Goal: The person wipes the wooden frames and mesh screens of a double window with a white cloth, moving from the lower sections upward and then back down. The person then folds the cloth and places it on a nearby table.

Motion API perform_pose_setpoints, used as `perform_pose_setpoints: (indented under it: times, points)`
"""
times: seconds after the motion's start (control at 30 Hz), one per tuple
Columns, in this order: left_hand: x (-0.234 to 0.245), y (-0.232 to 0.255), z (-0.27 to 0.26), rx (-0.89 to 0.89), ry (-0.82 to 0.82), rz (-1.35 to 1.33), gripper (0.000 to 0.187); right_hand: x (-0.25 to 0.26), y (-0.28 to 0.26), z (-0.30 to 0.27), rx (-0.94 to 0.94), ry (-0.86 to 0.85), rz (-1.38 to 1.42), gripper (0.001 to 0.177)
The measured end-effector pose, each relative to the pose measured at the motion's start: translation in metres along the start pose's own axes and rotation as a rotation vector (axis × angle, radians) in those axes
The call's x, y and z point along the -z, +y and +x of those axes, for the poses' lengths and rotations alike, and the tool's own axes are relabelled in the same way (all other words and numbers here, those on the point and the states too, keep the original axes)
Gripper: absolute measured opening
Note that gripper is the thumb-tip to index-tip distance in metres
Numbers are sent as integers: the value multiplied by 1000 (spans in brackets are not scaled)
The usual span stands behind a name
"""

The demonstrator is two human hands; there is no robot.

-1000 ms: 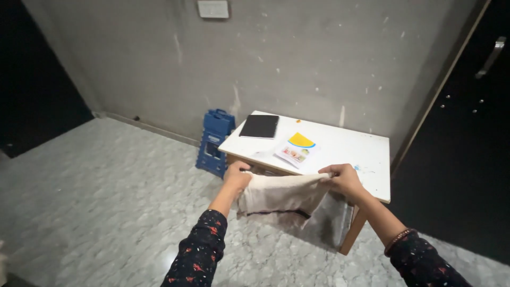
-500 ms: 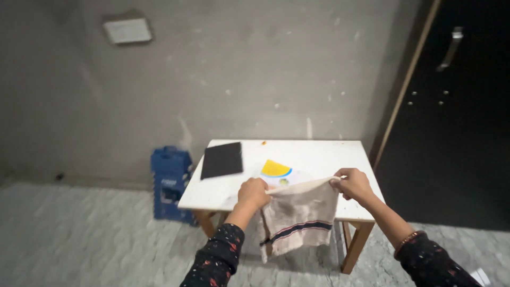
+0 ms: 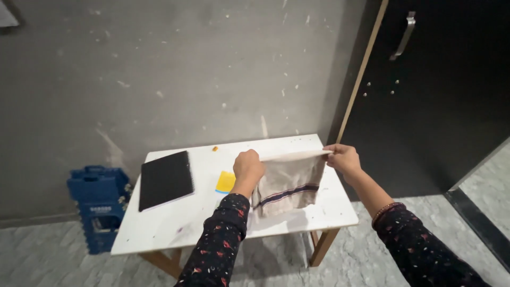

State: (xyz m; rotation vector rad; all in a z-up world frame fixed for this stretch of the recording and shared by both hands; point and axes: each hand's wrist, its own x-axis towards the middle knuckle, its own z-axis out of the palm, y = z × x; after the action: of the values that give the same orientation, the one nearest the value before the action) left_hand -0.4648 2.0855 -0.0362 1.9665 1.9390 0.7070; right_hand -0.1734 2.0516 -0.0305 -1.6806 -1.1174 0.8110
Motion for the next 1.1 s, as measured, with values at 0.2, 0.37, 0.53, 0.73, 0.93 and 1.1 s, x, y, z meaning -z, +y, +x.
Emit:
perform_pose_setpoints:
  times: [0.2, 0.37, 0.53, 0.73, 0.93, 1.1]
  points:
    - [-35, 22, 48, -230, 311, -212, 21, 16, 6, 51, 153, 78, 65, 37]
    - [-84, -3, 40, -330, 270, -270, 20, 18, 76, 71, 86, 39, 193, 36]
    - [-145, -49, 4, -296, -5, -234, 33, 10, 178, 54, -80, 4, 112, 34]
    - [-179, -81, -44, -149, -254, -130, 33, -2, 235, 13, -299, -40, 9, 29]
    - [-186, -93, -42, -3, -285, -121, 32, -14, 252, 14, -405, -67, 49, 30]
    - [-203, -89, -9, 13, -152, -155, 36, -30, 261, 50, -279, -127, 114, 47]
